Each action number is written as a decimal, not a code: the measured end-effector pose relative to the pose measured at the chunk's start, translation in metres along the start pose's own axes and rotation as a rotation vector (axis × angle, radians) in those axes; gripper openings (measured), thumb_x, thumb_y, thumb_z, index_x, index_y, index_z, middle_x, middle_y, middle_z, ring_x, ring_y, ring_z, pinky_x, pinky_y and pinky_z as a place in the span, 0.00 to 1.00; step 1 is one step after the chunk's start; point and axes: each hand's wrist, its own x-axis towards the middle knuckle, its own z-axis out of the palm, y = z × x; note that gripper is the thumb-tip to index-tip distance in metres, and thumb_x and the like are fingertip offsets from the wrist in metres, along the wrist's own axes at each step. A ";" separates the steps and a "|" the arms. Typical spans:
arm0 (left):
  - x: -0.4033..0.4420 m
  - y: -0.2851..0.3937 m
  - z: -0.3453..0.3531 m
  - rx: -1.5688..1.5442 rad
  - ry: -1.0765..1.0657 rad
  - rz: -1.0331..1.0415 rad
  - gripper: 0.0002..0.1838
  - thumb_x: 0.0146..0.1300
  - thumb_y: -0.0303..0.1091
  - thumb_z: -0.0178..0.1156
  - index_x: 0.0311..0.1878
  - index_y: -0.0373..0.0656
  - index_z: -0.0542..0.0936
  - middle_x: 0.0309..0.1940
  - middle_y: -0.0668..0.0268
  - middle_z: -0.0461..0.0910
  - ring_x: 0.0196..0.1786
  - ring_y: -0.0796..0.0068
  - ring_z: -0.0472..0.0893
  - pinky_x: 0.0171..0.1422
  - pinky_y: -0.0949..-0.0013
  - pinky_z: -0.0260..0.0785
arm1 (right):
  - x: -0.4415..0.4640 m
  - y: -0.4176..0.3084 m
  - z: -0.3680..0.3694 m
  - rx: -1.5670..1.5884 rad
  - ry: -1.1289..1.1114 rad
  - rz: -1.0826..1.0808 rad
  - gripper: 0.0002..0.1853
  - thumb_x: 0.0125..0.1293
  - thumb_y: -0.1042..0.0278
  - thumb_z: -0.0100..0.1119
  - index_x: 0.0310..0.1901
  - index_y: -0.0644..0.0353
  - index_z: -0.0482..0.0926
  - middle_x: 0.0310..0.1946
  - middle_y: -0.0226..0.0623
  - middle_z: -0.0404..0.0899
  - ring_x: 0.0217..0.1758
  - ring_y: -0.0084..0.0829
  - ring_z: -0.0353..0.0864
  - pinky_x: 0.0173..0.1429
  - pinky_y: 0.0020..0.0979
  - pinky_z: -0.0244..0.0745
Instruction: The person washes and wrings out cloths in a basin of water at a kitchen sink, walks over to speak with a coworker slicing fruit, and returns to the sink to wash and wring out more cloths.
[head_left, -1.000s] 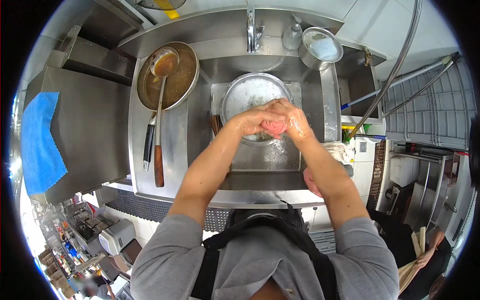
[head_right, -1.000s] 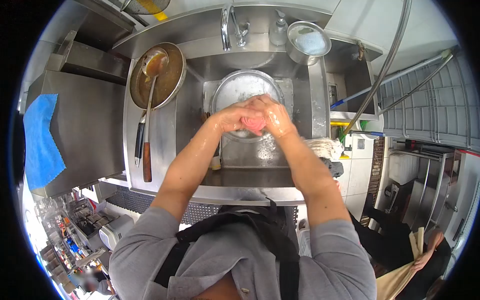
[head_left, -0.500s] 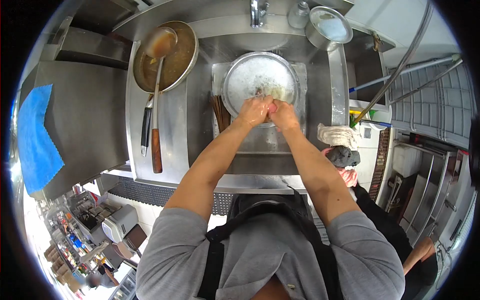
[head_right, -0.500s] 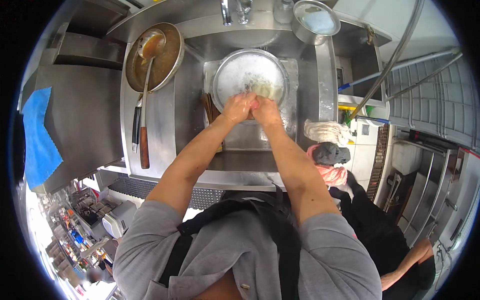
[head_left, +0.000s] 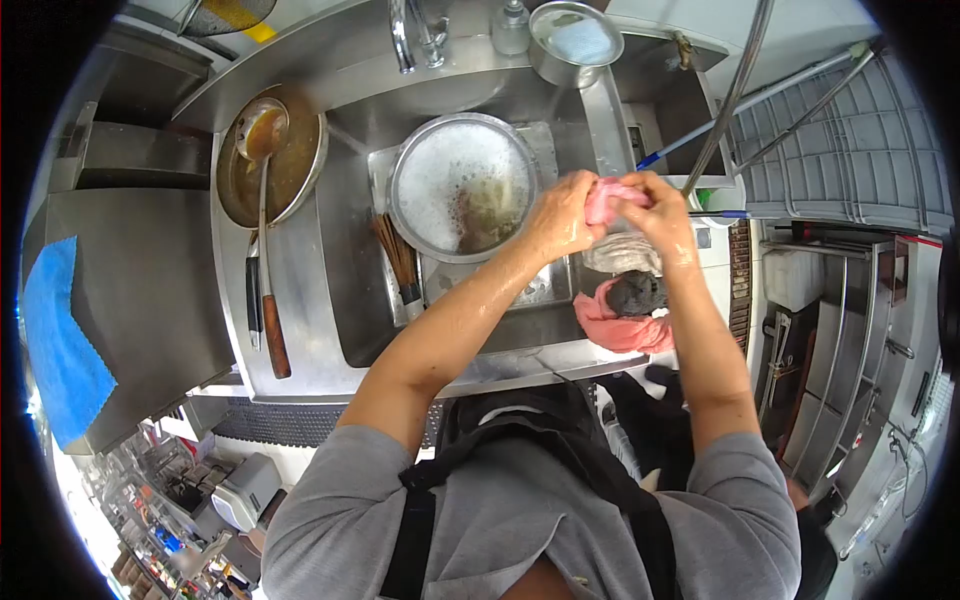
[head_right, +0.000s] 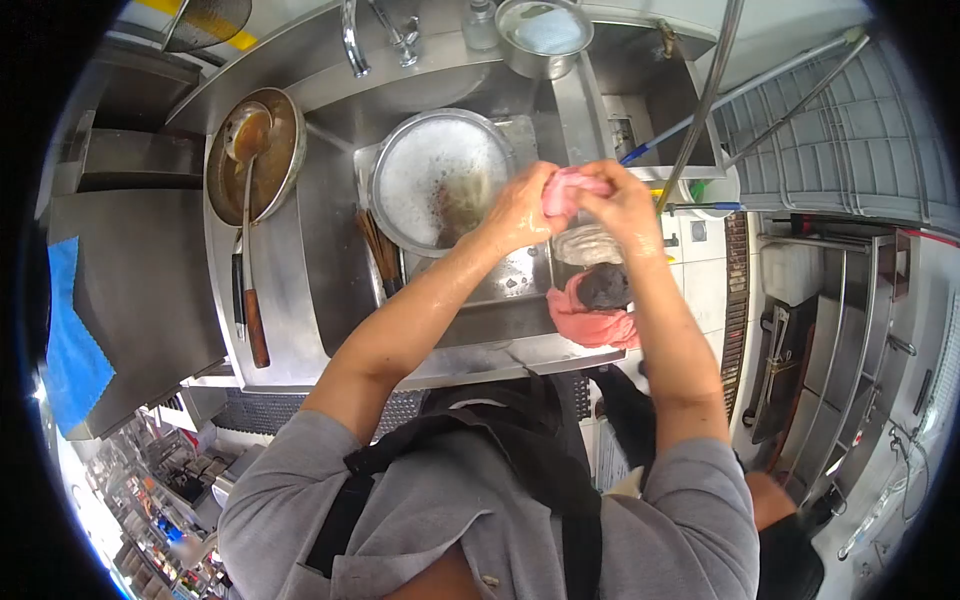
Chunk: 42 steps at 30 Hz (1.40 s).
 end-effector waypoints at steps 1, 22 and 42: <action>0.003 -0.002 0.008 -0.002 0.002 0.010 0.30 0.43 0.37 0.68 0.50 0.40 0.67 0.40 0.52 0.74 0.45 0.49 0.75 0.49 0.57 0.68 | 0.001 -0.002 -0.017 -0.007 0.012 -0.061 0.15 0.49 0.71 0.65 0.40 0.64 0.78 0.30 0.30 0.79 0.32 0.21 0.75 0.39 0.22 0.71; -0.063 -0.240 0.031 0.590 -0.413 -0.445 0.24 0.54 0.32 0.55 0.57 0.45 0.71 0.58 0.55 0.69 0.61 0.56 0.67 0.63 0.59 0.62 | -0.091 0.025 -0.055 -0.273 0.302 0.067 0.08 0.59 0.78 0.55 0.40 0.67 0.79 0.37 0.41 0.80 0.40 0.29 0.80 0.42 0.26 0.74; -0.022 -0.029 -0.146 0.122 -0.110 -0.522 0.15 0.55 0.36 0.60 0.45 0.42 0.75 0.34 0.59 0.79 0.38 0.67 0.78 0.43 0.67 0.68 | -0.003 -0.050 0.099 -0.085 -0.076 -0.287 0.29 0.46 0.73 0.64 0.55 0.60 0.70 0.48 0.44 0.74 0.52 0.42 0.74 0.54 0.35 0.69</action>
